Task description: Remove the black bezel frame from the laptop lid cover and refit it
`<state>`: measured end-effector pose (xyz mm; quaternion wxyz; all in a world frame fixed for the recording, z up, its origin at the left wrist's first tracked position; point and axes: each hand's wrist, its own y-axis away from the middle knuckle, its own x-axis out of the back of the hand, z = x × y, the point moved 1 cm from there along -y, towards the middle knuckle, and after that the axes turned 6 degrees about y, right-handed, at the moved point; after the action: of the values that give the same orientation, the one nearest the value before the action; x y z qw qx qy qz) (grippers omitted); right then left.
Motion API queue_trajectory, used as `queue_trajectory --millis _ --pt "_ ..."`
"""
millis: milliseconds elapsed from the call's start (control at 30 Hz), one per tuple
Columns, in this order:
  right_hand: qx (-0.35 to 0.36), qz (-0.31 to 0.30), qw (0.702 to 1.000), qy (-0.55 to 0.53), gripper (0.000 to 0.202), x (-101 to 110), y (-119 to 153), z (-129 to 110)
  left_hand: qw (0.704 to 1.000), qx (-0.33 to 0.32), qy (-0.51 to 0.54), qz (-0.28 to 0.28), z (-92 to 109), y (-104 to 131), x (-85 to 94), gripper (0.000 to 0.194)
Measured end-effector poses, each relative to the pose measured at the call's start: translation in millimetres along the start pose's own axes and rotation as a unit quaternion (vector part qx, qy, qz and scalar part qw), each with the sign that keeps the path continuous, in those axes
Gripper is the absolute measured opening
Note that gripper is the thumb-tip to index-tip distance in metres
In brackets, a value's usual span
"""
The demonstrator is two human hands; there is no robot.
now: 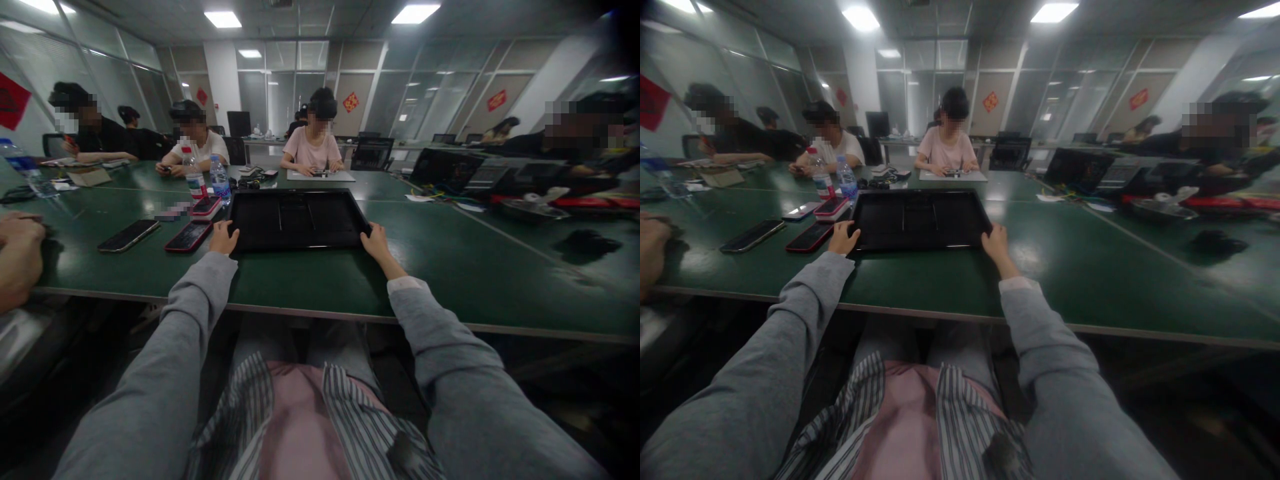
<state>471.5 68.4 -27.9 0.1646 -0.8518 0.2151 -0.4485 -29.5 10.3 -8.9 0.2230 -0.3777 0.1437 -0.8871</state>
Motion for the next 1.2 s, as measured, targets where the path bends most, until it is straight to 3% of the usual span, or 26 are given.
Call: queue_trajectory --millis 700,967,1200 --pt "-0.01 -0.002 1.0 -0.006 0.059 4.0 0.0 -0.2 0.999 0.02 -0.025 0.022 -0.7 0.2 1.8 0.038" --pt "-0.08 -0.083 0.985 -0.128 0.059 0.3 -2.1 -10.3 0.994 0.058 -0.01 0.09 -4.0 0.0 5.4 0.035" --pt "-0.103 -0.074 0.963 -0.239 0.055 0.6 -7.8 -20.4 0.993 0.067 0.023 0.097 -6.5 -1.6 4.8 0.039"
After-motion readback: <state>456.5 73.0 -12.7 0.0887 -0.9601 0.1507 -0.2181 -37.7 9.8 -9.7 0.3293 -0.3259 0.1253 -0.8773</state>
